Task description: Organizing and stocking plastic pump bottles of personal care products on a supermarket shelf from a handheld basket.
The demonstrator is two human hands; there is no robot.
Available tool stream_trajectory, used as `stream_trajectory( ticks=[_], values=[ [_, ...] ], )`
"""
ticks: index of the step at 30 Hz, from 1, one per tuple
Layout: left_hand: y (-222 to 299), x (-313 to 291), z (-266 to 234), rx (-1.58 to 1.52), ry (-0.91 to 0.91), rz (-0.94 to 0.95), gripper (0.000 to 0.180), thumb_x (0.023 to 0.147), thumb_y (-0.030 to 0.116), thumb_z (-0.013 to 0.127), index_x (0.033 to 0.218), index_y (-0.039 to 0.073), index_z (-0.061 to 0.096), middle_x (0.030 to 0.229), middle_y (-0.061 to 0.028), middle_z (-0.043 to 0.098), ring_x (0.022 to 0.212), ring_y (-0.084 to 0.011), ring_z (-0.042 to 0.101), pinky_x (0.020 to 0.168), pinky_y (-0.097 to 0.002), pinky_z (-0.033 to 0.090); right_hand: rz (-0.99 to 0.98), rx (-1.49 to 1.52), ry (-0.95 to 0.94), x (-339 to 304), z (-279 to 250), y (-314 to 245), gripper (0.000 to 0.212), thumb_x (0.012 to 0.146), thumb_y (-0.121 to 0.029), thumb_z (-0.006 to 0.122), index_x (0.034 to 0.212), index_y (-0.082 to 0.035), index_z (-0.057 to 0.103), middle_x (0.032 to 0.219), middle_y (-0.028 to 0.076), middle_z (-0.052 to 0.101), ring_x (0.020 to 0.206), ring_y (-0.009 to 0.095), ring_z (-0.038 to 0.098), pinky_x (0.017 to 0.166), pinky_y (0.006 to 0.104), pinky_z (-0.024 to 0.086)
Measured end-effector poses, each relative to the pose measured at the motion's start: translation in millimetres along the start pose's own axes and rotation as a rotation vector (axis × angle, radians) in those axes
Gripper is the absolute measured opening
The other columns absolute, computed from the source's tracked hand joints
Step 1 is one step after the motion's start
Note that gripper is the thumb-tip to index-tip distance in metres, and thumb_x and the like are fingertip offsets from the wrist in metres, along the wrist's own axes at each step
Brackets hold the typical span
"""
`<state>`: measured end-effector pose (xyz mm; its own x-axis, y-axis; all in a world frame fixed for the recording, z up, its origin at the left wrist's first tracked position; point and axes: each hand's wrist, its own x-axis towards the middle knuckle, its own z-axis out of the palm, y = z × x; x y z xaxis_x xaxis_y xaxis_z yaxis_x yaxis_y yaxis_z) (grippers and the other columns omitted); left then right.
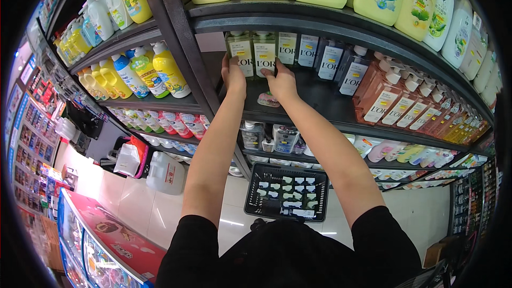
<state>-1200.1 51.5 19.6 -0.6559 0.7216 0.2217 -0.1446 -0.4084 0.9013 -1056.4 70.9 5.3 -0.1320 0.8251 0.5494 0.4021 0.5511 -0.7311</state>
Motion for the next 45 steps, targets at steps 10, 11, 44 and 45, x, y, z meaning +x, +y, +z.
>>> stream_trajectory(
  ticks=[10,11,44,45],
  values=[
    [-10.6,30.3,12.1,-0.242,0.107,-0.098,0.046,0.104,0.036,0.047,0.12,-0.001,0.069,0.105,-0.0099,0.074,0.089,-0.0212,0.069,0.083,-0.0342,0.052,0.031,-0.132,-0.032,4.9,9.5,11.6,0.066,0.097,-0.037,0.069,0.144,0.005,0.052,0.113,0.029,0.072,0.106,0.045,0.069,0.092,0.0498,0.055],
    [-11.1,30.8,11.5,-0.216,0.134,-0.124,0.047,0.104,0.036,0.047,0.117,-0.002,0.07,0.103,-0.01,0.074,0.087,-0.0217,0.069,0.082,-0.0346,0.052,0.073,-0.149,-0.078,4.7,9.3,9.0,0.069,0.097,-0.039,0.068,0.147,0.005,0.049,0.114,0.029,0.072,0.107,0.045,0.069,0.093,0.0502,0.055],
    [-45.4,66.2,9.0,0.152,0.323,0.019,0.055,0.103,0.039,0.044,0.107,-0.009,0.072,0.097,-0.0185,0.076,0.086,-0.0301,0.073,0.08,-0.0407,0.054,0.109,-0.272,-0.084,7.1,13.7,-5.4,0.072,0.105,-0.04,0.057,0.158,0.003,0.033,0.114,0.029,0.071,0.105,0.045,0.069,0.091,0.052,0.054],
    [-46.2,67.5,7.4,0.152,0.323,0.02,0.055,0.103,0.039,0.044,0.107,-0.009,0.072,0.097,-0.0185,0.076,0.086,-0.0301,0.073,0.08,-0.0407,0.054,0.109,-0.271,-0.084,7.0,13.9,-6.7,0.072,0.105,-0.04,0.057,0.158,0.003,0.033,0.114,0.029,0.071,0.105,0.045,0.069,0.091,0.052,0.054]
  ],
)
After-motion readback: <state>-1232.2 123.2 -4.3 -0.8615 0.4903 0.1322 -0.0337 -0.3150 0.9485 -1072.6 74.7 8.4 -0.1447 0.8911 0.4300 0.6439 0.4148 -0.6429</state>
